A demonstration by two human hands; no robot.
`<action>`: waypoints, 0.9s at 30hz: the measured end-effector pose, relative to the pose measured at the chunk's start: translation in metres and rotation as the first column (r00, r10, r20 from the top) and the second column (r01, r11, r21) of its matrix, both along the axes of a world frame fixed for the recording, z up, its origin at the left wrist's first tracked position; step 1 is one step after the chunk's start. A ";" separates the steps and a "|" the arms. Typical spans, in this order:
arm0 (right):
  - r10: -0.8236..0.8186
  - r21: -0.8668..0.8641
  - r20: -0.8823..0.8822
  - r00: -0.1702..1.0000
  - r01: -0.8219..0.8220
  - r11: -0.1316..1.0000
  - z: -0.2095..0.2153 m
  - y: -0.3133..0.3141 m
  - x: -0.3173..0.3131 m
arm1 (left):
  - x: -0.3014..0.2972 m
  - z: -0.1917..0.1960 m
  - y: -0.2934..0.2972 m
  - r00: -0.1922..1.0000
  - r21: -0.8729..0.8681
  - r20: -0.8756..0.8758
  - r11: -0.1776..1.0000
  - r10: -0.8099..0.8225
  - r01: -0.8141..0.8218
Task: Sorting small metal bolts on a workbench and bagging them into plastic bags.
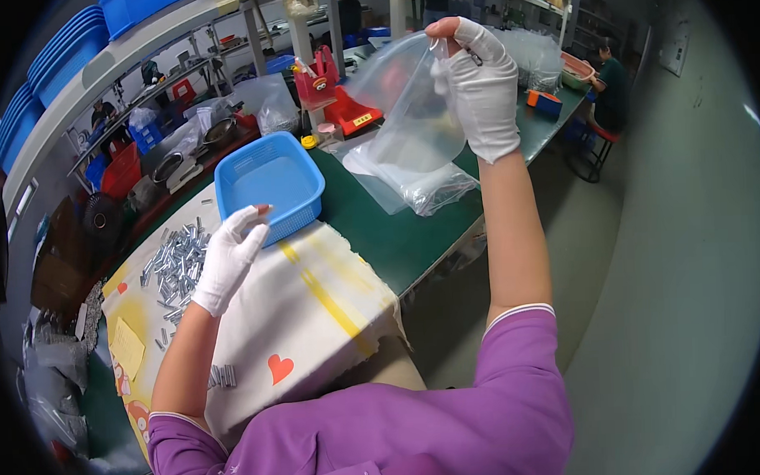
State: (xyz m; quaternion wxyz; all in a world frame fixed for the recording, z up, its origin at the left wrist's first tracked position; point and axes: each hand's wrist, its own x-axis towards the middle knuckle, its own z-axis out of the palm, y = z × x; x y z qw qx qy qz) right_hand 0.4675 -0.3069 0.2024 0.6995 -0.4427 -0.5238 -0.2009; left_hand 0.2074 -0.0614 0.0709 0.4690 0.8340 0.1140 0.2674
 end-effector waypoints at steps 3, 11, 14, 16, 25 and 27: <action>0.454 -0.096 -0.114 0.884 -0.465 0.880 -0.024 0.022 -0.051 | -0.005 0.032 -0.004 0.991 0.043 0.134 0.999 -0.023 0.017; 0.676 -0.464 -0.336 0.656 -0.740 0.488 -0.080 0.092 -0.085 | -0.057 0.068 0.014 0.909 -0.638 0.068 0.683 -0.410 0.356; 0.660 -0.599 -0.082 0.747 -0.566 0.566 -0.076 0.109 -0.094 | -0.074 0.088 0.004 0.938 -0.179 -0.310 0.979 -0.153 0.101; 0.583 -0.617 0.017 0.813 -0.450 0.646 -0.074 0.118 -0.105 | -0.079 0.081 0.010 0.935 -0.336 -0.268 0.932 -0.231 0.134; -0.041 -0.303 0.299 0.953 0.136 0.943 -0.101 0.118 -0.185 | -0.079 0.024 0.013 0.952 -0.536 -0.093 0.791 0.293 -0.296; -0.010 -0.435 0.267 0.964 0.130 0.891 -0.119 0.120 -0.201 | -0.078 0.023 0.000 0.972 -0.581 -0.063 0.784 0.227 -0.220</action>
